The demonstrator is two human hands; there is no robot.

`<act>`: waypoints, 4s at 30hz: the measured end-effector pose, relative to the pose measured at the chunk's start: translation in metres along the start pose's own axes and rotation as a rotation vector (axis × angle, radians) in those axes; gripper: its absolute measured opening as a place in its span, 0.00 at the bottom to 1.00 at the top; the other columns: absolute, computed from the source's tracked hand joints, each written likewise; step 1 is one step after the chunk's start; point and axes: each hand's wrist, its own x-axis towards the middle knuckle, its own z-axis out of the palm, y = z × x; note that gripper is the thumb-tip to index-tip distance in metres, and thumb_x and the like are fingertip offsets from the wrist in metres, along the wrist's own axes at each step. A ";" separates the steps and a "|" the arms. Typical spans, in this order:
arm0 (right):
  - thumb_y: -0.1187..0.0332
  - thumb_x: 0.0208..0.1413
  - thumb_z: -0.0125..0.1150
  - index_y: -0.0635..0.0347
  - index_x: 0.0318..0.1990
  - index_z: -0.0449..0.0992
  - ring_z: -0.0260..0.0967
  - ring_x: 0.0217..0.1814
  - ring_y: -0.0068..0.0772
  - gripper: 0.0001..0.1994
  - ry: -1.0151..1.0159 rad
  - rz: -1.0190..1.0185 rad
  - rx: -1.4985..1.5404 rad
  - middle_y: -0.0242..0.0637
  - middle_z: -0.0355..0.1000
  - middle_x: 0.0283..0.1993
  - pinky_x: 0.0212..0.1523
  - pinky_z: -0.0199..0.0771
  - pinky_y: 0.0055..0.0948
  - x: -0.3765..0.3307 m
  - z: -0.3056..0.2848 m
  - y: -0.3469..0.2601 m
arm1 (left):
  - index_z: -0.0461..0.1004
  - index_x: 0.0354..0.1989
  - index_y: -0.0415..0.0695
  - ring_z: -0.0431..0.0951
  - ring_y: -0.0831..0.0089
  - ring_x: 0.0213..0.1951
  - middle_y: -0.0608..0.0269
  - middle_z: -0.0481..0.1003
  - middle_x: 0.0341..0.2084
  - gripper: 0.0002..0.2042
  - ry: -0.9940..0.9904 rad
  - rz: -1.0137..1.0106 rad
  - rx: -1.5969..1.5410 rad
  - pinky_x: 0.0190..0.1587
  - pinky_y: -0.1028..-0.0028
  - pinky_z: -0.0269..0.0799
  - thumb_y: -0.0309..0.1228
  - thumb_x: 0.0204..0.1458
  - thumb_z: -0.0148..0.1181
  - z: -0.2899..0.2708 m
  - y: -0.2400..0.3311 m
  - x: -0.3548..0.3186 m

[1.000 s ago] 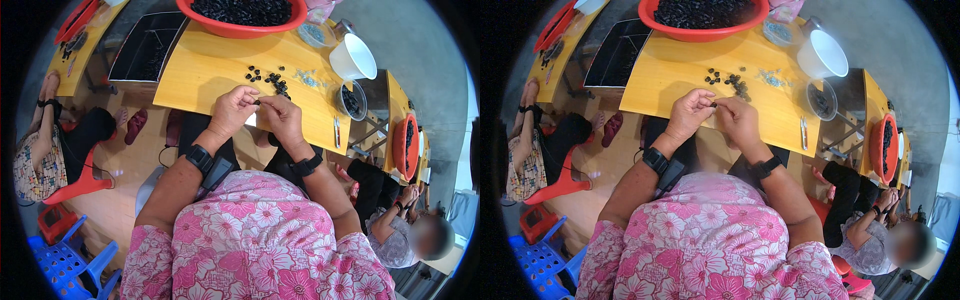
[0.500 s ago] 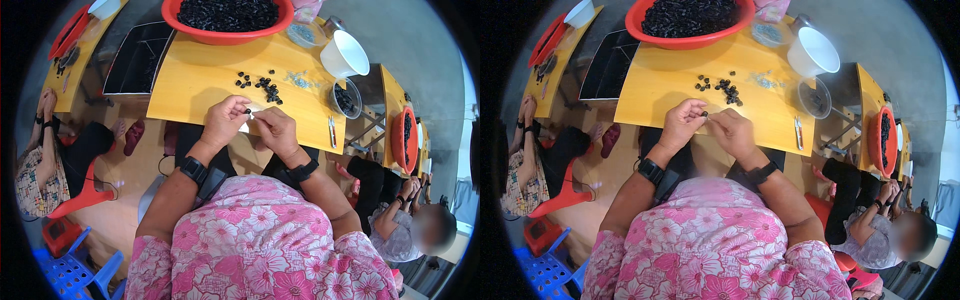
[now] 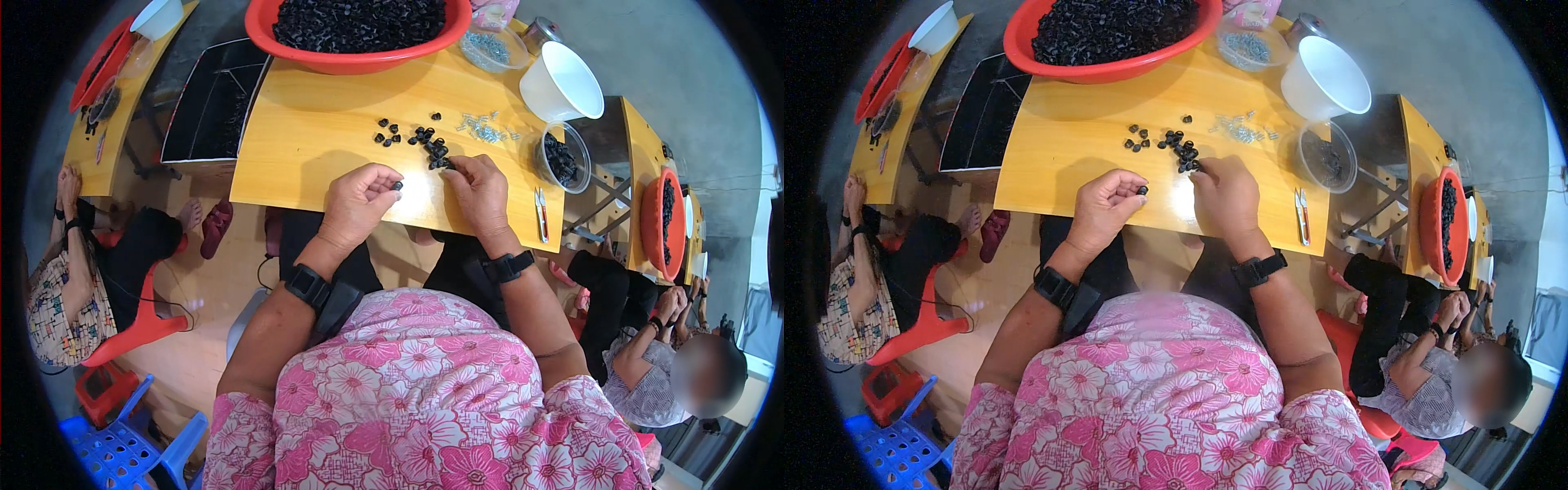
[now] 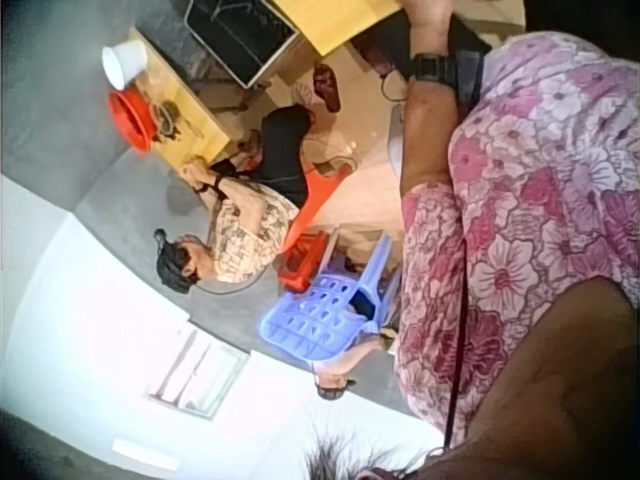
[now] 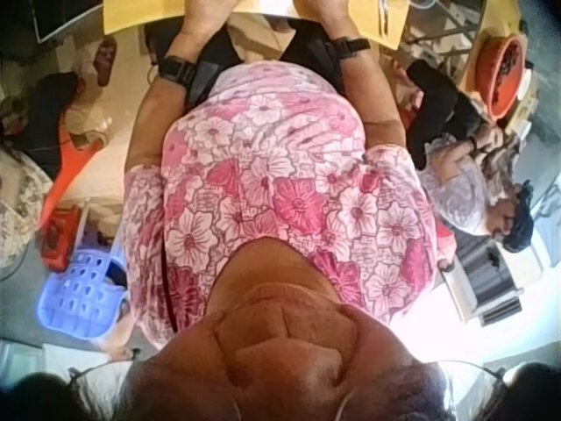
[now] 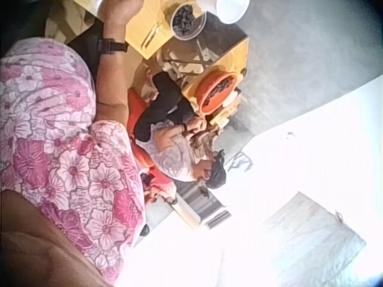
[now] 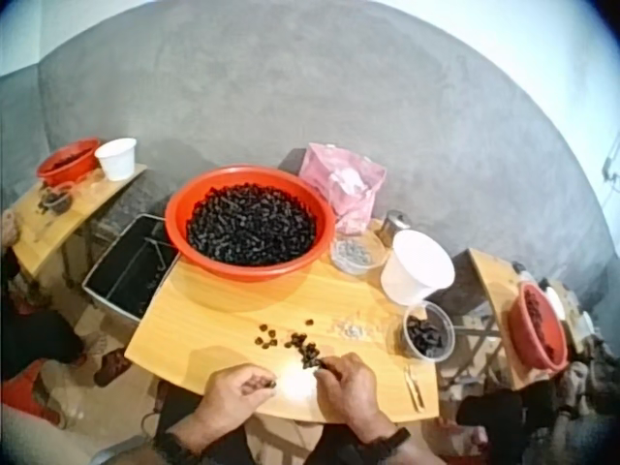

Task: Assembling small black plastic parts by hand on a workspace table.

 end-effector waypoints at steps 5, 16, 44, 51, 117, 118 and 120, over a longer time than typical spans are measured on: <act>0.67 0.47 0.67 0.58 0.35 0.81 0.73 0.36 0.48 0.09 -0.006 0.043 -0.049 0.45 0.74 0.35 0.39 0.74 0.39 -0.004 -0.001 -0.001 | 0.77 0.38 0.38 0.80 0.79 0.34 0.62 0.80 0.32 0.09 0.026 0.032 -0.015 0.41 0.79 0.77 0.19 0.48 0.64 0.002 -0.002 0.000; 0.71 0.47 0.67 0.62 0.34 0.79 0.76 0.32 0.34 0.07 -0.070 0.073 0.276 0.39 0.76 0.31 0.36 0.75 0.30 -0.019 0.004 -0.007 | 0.77 0.40 0.37 0.78 0.82 0.36 0.65 0.79 0.33 0.09 -0.029 0.021 0.037 0.42 0.81 0.75 0.18 0.50 0.63 -0.003 -0.003 0.001; 0.78 0.57 0.59 0.70 0.41 0.78 0.73 0.29 0.21 0.06 -0.357 0.375 0.932 0.35 0.76 0.31 0.32 0.73 0.19 -0.016 0.019 -0.034 | 0.73 0.47 0.39 0.76 0.82 0.37 0.67 0.76 0.34 0.14 -0.111 0.023 0.006 0.43 0.81 0.74 0.18 0.50 0.61 -0.009 -0.003 0.002; 0.79 0.56 0.60 0.70 0.41 0.78 0.74 0.30 0.23 0.06 -0.352 0.328 0.859 0.36 0.77 0.33 0.32 0.75 0.20 -0.014 0.017 -0.040 | 0.74 0.46 0.39 0.76 0.83 0.36 0.67 0.76 0.34 0.14 -0.100 0.015 0.015 0.42 0.81 0.74 0.18 0.50 0.62 -0.009 -0.001 0.001; 0.78 0.48 0.64 0.59 0.51 0.73 0.72 0.42 0.46 0.20 -0.072 -0.436 0.272 0.45 0.70 0.42 0.40 0.75 0.35 -0.015 0.033 -0.044 | 0.77 0.39 0.34 0.78 0.80 0.27 0.64 0.78 0.27 0.11 -0.050 -0.190 -0.215 0.32 0.80 0.75 0.31 0.57 0.60 -0.015 0.003 0.016; 0.78 0.48 0.64 0.59 0.51 0.73 0.72 0.42 0.46 0.20 -0.086 -0.426 0.271 0.45 0.70 0.42 0.40 0.75 0.35 -0.015 0.031 -0.045 | 0.78 0.39 0.35 0.77 0.81 0.28 0.65 0.78 0.28 0.10 -0.063 -0.226 -0.198 0.33 0.81 0.74 0.30 0.57 0.60 -0.016 0.007 0.016; 0.78 0.48 0.64 0.59 0.52 0.73 0.72 0.42 0.46 0.20 -0.099 -0.414 0.269 0.45 0.69 0.42 0.40 0.75 0.35 -0.015 0.030 -0.045 | 0.78 0.39 0.35 0.76 0.81 0.28 0.65 0.77 0.29 0.09 -0.078 -0.262 -0.181 0.34 0.83 0.73 0.29 0.57 0.60 -0.016 0.011 0.015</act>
